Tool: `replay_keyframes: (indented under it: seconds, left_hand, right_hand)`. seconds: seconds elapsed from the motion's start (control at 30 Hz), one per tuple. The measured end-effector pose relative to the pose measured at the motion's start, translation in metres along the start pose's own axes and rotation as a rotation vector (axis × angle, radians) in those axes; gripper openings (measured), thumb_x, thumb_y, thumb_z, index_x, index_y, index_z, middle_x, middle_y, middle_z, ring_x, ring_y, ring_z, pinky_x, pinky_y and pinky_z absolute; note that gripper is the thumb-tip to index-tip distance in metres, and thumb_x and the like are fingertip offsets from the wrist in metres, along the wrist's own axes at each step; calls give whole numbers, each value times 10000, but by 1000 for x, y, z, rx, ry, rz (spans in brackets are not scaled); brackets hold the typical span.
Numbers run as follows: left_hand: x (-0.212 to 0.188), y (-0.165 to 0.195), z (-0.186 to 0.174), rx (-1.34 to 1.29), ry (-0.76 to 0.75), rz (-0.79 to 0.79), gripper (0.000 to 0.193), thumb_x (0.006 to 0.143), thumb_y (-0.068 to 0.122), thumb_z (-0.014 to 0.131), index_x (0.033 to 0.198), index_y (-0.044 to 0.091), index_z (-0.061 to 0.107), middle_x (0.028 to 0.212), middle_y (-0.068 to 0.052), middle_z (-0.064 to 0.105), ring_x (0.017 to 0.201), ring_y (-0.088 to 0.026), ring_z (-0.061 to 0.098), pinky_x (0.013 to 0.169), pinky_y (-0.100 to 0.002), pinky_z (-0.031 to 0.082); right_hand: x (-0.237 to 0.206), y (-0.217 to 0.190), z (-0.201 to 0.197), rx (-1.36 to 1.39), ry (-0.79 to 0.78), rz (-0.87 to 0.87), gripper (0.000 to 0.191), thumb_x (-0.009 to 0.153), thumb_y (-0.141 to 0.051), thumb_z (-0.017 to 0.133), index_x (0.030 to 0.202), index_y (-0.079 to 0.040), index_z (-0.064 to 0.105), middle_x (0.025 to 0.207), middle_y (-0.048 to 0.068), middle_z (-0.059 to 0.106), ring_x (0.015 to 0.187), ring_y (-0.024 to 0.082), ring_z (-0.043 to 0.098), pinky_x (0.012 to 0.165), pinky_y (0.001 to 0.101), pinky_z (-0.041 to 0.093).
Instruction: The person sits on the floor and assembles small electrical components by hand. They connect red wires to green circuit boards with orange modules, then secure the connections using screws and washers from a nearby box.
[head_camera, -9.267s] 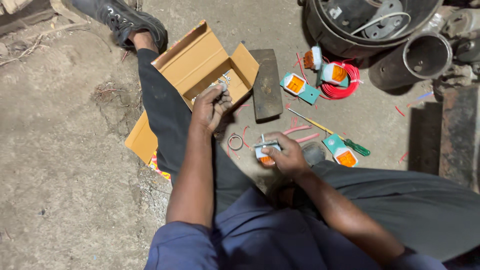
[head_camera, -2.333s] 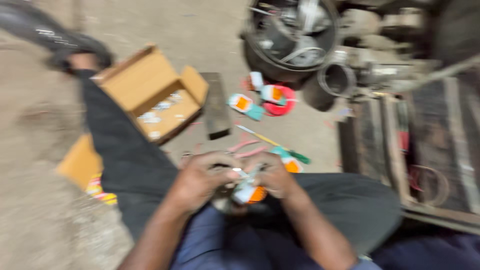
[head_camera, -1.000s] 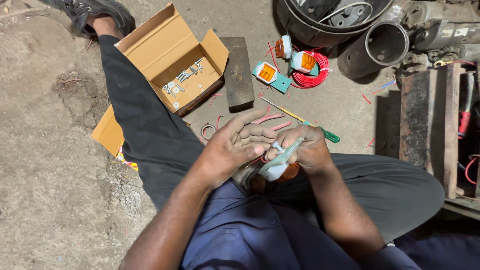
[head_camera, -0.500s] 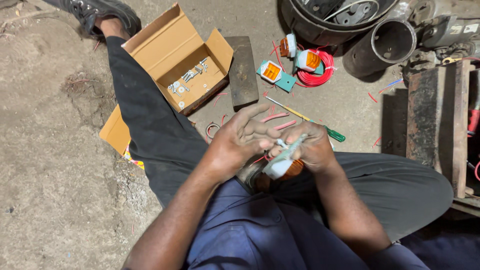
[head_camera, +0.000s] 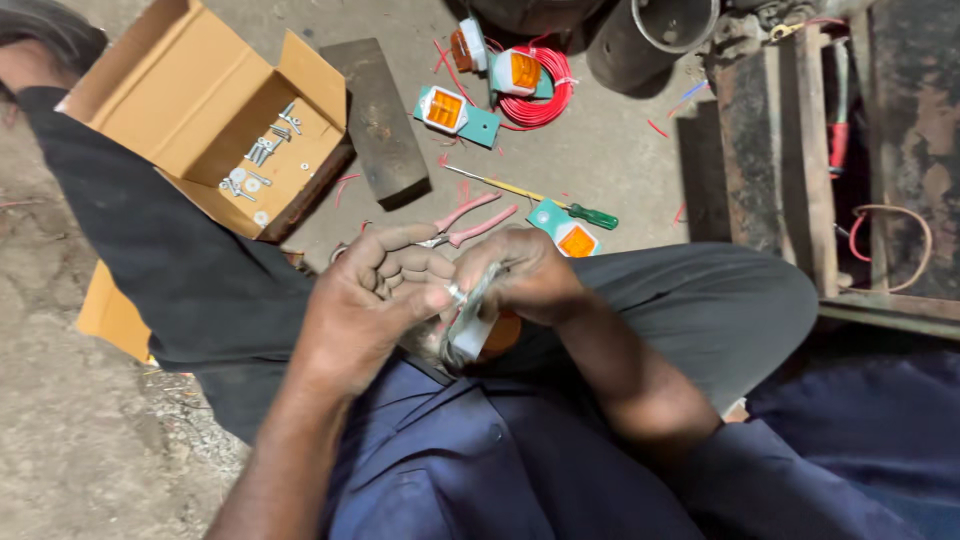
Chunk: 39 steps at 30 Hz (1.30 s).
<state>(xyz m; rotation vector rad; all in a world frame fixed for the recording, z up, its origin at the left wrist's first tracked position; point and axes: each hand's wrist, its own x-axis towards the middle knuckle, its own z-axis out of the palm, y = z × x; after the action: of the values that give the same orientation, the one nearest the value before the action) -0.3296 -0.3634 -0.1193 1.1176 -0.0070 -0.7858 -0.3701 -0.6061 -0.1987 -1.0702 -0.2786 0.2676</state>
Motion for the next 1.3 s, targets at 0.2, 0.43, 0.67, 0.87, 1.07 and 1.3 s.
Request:
replay_keyframes:
  seconds: [0.2,0.43,0.67,0.87,1.07,1.3]
  left_hand:
    - [10,4,5,-53,19,-4,672,873,-2,720,1475,-36,424,1130,-198,688,905,-213,689,795,-336,577]
    - [27,-12,-36,133,202,-125,521,921,44,653,1421,-14,520,1022,-135,744,836,-168,705,768,-270,572]
    - [44,-56,-98,18,380,-86,349,988,84,640,1307,-49,588,970,-121,733,779,-164,715,706,-253,597]
    - [45,-84,-125,-58,518,-184,265,981,100,629,1200,-48,629,920,-120,725,738,-188,718,649,-288,592]
    - [54,-102,-147,-57,570,-127,251,981,112,630,1189,-29,644,901,-98,715,666,-149,678,602,-287,586]
    - [71,-121,-144,239,553,-146,299,926,184,716,1174,18,700,827,-145,690,623,-184,632,515,-324,485]
  right_hand:
    - [9,-12,9,-73,39,214,147,891,-56,803,995,11,724,975,118,751,867,193,718,774,368,580]
    - [45,-27,-62,-1005,34,242,306,788,-112,850,1065,-46,739,1150,131,713,1078,220,664,938,384,520]
    - [27,61,-184,-1345,110,984,402,759,-231,904,1096,-103,726,992,142,741,894,264,696,803,427,541]
    - [-21,118,-229,-1408,-5,1174,333,769,-274,864,1039,-100,778,969,154,775,891,306,739,837,419,562]
    - [-20,127,-246,-1569,-243,1182,376,813,-336,782,1108,-107,742,1011,180,746,929,326,737,857,410,566]
    - [-17,111,-229,-1609,-20,1227,360,865,-301,717,1173,-119,679,1025,117,695,902,255,652,789,395,522]
